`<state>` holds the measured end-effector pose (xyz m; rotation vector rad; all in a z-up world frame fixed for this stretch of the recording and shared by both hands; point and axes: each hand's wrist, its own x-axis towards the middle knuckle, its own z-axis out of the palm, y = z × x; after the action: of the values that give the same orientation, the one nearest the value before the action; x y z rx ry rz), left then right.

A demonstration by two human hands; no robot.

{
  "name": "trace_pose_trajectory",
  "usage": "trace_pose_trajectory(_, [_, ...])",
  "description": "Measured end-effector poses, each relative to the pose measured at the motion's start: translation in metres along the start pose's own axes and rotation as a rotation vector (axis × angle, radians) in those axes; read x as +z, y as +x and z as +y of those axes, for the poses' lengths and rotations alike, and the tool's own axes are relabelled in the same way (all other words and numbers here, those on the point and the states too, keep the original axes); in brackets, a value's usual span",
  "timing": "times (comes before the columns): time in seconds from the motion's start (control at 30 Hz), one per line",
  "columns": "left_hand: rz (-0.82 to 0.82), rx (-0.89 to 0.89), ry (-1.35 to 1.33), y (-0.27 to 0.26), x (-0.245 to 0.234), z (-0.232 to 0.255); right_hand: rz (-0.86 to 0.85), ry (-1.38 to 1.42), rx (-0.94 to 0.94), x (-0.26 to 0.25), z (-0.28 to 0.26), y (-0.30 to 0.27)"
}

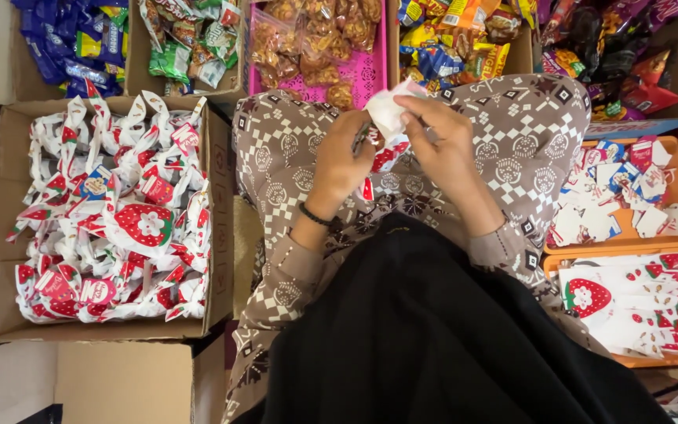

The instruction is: The person sits cross-legged on the floor and repeatedly picks small snack packets from nearby boxes, places them into white paper bags with strawberry graphics, and folds the bag tops closed. The filled bags are set aside in an orange tray.

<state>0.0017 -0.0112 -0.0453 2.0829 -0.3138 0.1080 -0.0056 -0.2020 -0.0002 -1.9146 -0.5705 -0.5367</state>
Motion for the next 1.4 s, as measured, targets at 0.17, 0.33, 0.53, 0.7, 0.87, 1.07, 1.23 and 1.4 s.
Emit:
trace_pose_trajectory(0.17, [0.067, 0.01, 0.105, -0.001, -0.004, 0.013, -0.009, -0.01, -0.034, 0.007, 0.0, 0.002])
trace_pose_trajectory(0.33, [0.1, 0.018, 0.221, -0.005, -0.003, 0.02, -0.021, -0.001, -0.028, 0.007, -0.012, 0.003])
trace_pose_trajectory(0.53, [0.228, 0.095, 0.385, -0.004, 0.004, 0.009, -0.005, 0.001, -0.059, 0.015, -0.008, 0.007])
trace_pose_trajectory(0.7, [0.337, 0.135, 0.286, 0.0, -0.011, 0.0, -0.037, 0.051, -0.051, 0.032, -0.007, 0.022])
trace_pose_trajectory(0.87, [0.372, 0.125, 0.02, 0.011, -0.054, -0.012, -0.049, 0.143, 0.031, 0.056, 0.017, 0.043])
trace_pose_trajectory(1.07, [0.67, 0.151, -0.099, 0.041, -0.137, -0.085, 0.02, 0.367, 0.197, 0.086, 0.039, 0.08])
trace_pose_trajectory(1.23, [1.005, -0.155, -0.116, 0.082, -0.224, -0.206, -0.005, 0.42, 0.265, 0.111, 0.059, 0.104])
trace_pose_trajectory(1.4, [1.148, -0.388, -0.106, 0.124, -0.296, -0.374, -0.09, 0.224, 0.154, 0.132, 0.089, 0.11])
